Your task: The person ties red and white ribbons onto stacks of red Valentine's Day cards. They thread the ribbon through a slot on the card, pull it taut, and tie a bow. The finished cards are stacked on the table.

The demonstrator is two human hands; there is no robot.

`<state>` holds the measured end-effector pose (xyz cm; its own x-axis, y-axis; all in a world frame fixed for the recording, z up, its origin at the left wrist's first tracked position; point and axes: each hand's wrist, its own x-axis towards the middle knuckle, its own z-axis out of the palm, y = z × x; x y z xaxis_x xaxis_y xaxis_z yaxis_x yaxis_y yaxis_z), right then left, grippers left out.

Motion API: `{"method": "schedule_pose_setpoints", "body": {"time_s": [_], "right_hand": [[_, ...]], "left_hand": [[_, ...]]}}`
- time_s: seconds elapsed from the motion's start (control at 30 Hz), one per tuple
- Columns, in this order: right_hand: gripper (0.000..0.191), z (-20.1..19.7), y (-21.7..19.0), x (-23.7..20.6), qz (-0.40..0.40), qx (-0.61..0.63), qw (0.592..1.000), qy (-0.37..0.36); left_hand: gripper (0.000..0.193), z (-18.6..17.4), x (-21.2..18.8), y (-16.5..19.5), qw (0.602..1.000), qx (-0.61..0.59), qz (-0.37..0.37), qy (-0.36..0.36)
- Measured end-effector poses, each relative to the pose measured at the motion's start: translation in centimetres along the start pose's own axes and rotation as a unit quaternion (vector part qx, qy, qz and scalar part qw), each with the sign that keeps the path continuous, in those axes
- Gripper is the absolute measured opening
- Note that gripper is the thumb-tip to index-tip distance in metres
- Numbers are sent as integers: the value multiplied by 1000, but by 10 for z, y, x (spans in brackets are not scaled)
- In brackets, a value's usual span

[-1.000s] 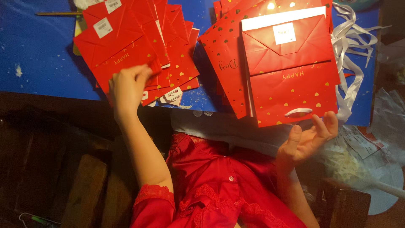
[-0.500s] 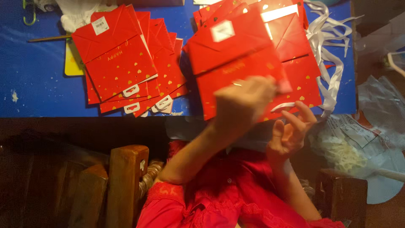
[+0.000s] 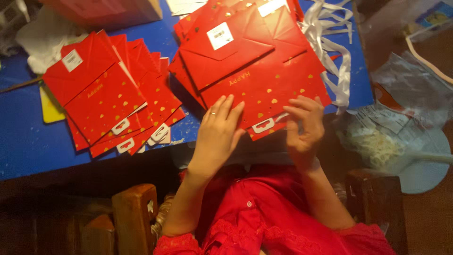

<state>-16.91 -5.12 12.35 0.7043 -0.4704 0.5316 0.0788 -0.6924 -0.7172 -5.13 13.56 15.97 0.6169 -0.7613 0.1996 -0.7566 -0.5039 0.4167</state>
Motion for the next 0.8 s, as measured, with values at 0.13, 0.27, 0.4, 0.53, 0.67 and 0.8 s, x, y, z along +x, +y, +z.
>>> {"method": "schedule_pose_setpoints", "body": {"time_s": [0.13, 0.27, 0.4, 0.53, 0.67, 0.8], "right_hand": [[17, -1, -1, 0, 0, 0, 1000, 2], [18, -9, 10, -3, 4, -28, 999, 34], [19, -25, 38, -2, 34, -18, 993, 114], [24, -45, 70, -3, 70, 81, 975, 193], [16, -56, 93, -4, 72, -55, 981, 171], [10, -56, 123, 23, 75, -165, 978, 105]], "left_hand": [[57, 3, 3, -6, 1000, -6, -6, 9], [76, 0, 4, -3, 999, -28, -11, -12], [67, -4, 8, 1, 999, -31, 7, 14], [38, -5, 9, 0, 995, -71, 31, 56], [20, 14, 21, 10, 985, -133, -14, 113], [18, 40, 41, 22, 975, -164, 9, 152]]}}
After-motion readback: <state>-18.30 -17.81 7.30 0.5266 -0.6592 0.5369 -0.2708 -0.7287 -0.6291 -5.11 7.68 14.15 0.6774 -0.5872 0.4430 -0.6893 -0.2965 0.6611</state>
